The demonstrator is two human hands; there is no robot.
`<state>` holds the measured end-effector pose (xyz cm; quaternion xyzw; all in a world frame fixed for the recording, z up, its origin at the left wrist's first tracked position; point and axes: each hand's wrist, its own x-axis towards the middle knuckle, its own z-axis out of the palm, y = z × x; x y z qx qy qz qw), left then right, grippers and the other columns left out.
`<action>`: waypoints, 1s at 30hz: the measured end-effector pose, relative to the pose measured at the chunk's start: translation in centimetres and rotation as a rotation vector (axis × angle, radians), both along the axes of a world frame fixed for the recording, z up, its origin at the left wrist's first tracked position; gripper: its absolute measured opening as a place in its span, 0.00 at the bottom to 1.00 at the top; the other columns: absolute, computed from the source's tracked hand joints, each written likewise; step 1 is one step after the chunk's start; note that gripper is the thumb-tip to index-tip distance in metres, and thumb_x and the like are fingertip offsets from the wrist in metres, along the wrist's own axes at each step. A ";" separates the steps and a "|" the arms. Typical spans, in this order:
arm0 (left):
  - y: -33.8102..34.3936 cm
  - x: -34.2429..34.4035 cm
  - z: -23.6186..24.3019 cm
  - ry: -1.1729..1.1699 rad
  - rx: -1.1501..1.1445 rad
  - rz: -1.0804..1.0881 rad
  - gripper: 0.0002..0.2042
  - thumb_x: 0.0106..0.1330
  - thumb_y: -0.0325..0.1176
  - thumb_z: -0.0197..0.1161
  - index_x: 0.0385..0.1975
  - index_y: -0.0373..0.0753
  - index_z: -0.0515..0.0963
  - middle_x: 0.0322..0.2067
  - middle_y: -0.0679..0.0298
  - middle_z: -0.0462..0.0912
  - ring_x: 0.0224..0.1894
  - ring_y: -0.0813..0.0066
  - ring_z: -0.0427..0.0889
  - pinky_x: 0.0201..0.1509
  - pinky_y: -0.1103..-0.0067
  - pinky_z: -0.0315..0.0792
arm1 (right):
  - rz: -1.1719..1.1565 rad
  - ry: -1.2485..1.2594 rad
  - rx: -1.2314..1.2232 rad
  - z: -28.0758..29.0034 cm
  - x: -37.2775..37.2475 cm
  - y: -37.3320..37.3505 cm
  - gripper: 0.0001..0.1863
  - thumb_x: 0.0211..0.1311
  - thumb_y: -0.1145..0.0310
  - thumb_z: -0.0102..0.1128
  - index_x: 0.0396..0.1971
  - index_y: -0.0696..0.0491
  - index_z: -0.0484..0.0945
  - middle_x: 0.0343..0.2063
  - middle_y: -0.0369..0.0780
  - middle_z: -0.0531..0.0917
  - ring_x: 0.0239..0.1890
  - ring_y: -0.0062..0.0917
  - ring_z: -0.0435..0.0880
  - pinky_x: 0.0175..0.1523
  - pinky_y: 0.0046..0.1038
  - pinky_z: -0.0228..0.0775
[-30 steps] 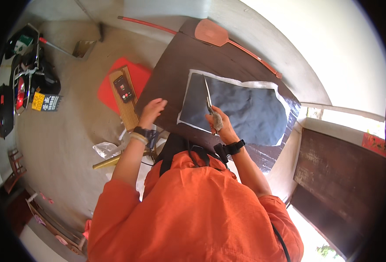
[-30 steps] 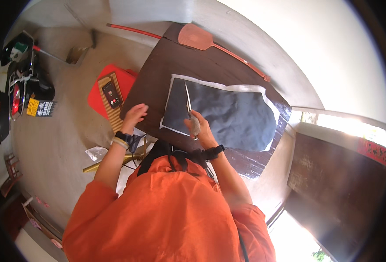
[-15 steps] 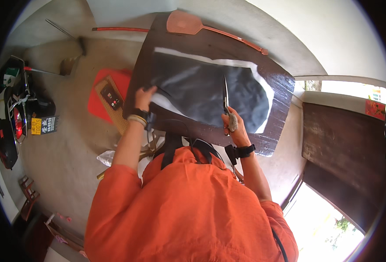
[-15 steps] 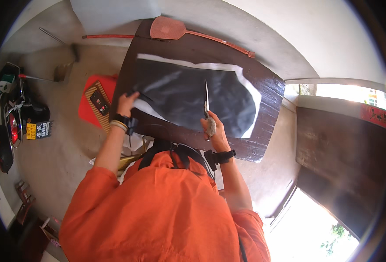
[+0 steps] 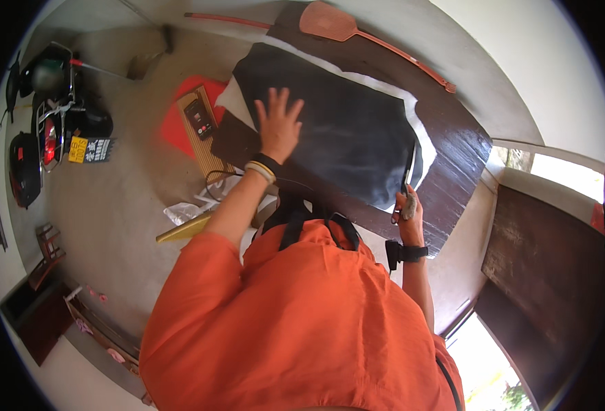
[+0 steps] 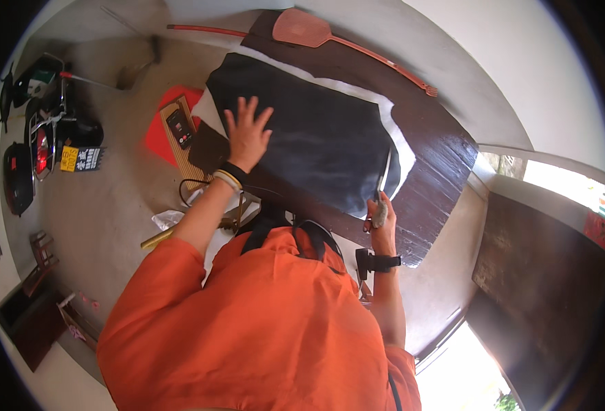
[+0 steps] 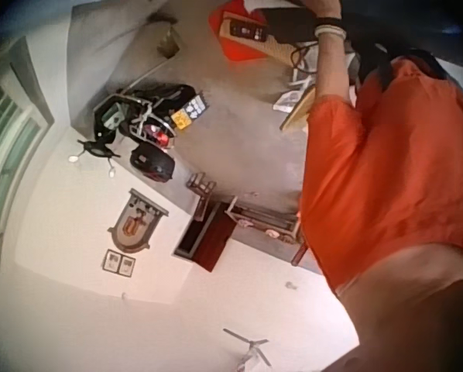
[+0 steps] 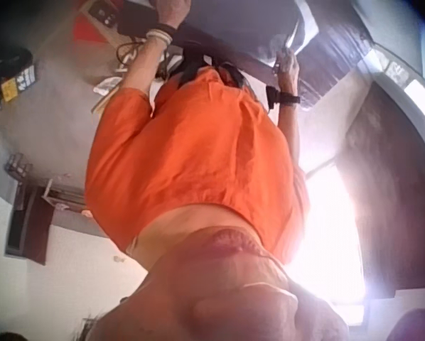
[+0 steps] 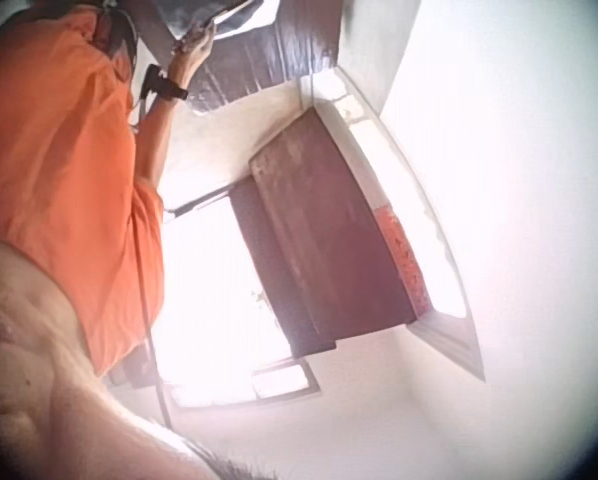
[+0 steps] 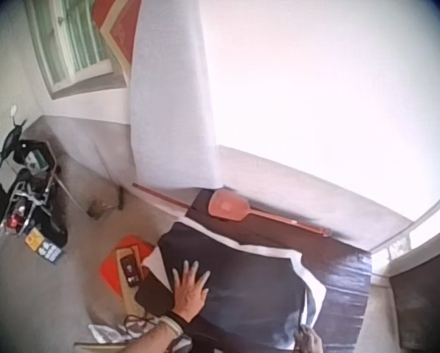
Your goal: The person cuts a dark gray piece of fabric with scissors while it is laid over a white padding material on a table.
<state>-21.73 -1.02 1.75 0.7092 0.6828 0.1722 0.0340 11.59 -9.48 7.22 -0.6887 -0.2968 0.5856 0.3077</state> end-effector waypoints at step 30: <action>-1.8 18.3 -3.0 -0.092 -0.134 -1.067 0.26 0.58 0.44 0.59 0.58 0.53 0.65 0.64 0.59 0.51 0.67 0.58 0.49 0.67 0.57 0.43 | -0.491 0.265 -0.083 -7.9 -0.9 -20.5 0.36 0.57 0.71 0.56 0.63 0.47 0.50 0.37 0.36 0.71 0.40 0.23 0.73 0.47 0.36 0.74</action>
